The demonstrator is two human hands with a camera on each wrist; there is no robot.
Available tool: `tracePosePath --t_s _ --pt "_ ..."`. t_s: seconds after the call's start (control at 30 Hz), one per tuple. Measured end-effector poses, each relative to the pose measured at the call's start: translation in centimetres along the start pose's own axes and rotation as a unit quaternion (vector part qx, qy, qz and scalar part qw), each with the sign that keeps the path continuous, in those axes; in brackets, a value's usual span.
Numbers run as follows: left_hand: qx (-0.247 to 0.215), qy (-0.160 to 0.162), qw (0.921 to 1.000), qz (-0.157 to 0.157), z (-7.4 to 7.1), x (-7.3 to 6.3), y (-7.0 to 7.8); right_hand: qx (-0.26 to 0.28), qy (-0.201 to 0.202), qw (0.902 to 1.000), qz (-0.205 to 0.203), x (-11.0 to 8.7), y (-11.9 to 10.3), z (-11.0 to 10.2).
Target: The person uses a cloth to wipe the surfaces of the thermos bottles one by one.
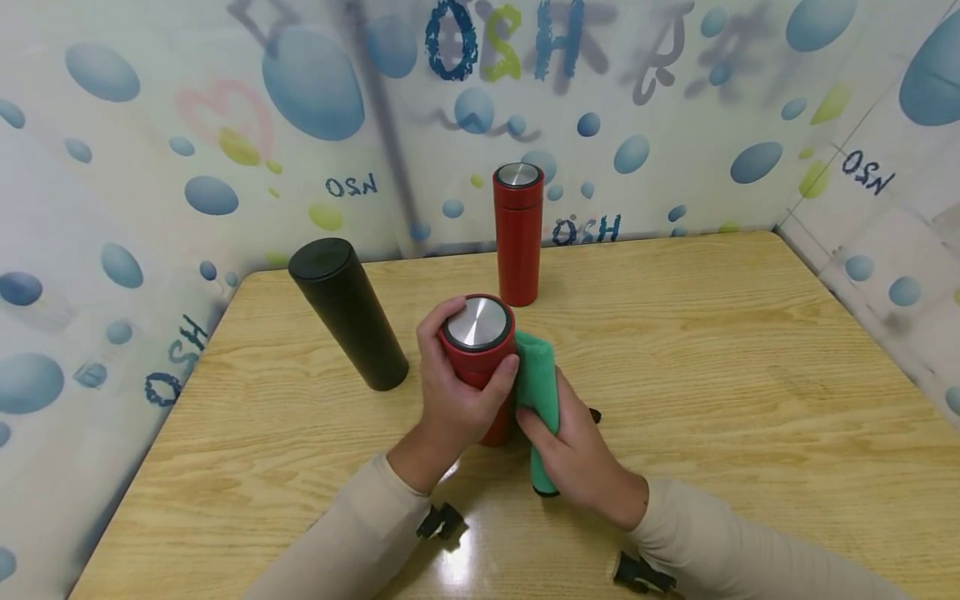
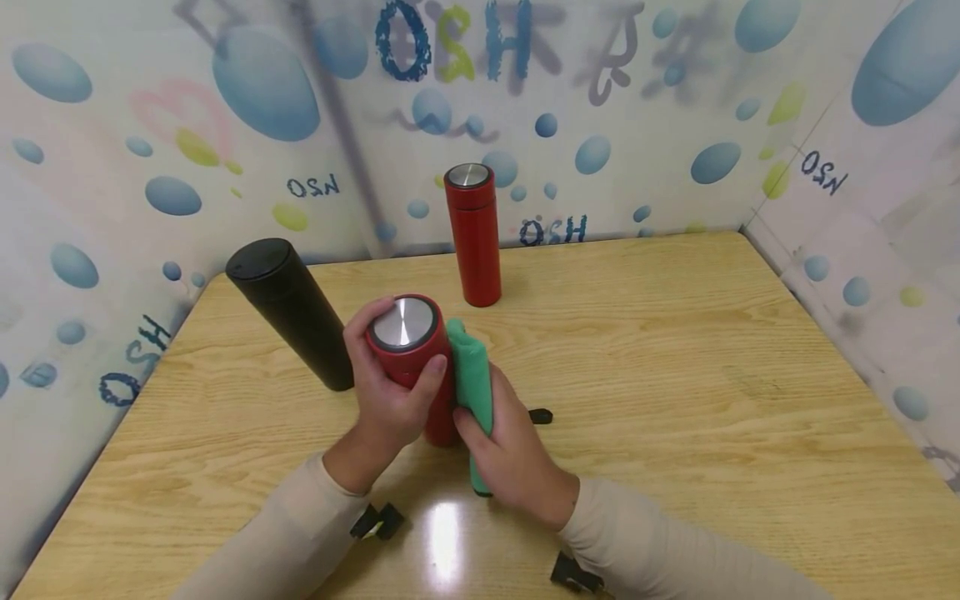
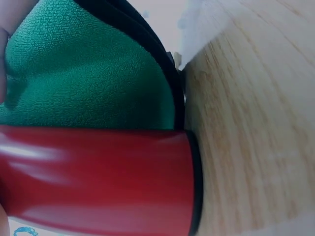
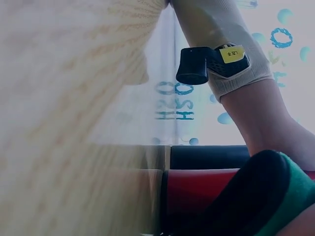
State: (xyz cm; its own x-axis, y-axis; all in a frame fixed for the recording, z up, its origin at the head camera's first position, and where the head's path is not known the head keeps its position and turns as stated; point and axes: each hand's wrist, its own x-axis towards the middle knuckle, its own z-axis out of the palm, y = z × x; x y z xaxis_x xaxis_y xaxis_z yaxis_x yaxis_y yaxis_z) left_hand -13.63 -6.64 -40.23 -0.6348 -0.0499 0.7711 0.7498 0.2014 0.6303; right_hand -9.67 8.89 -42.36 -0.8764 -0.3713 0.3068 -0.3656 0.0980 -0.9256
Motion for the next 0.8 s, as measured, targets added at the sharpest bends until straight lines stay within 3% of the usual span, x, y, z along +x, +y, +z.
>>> tracePosePath --t_s 0.8 --pt "0.013 0.003 0.9999 0.001 0.03 -0.09 -0.23 -0.001 -0.014 0.999 0.041 0.41 0.9 -0.08"
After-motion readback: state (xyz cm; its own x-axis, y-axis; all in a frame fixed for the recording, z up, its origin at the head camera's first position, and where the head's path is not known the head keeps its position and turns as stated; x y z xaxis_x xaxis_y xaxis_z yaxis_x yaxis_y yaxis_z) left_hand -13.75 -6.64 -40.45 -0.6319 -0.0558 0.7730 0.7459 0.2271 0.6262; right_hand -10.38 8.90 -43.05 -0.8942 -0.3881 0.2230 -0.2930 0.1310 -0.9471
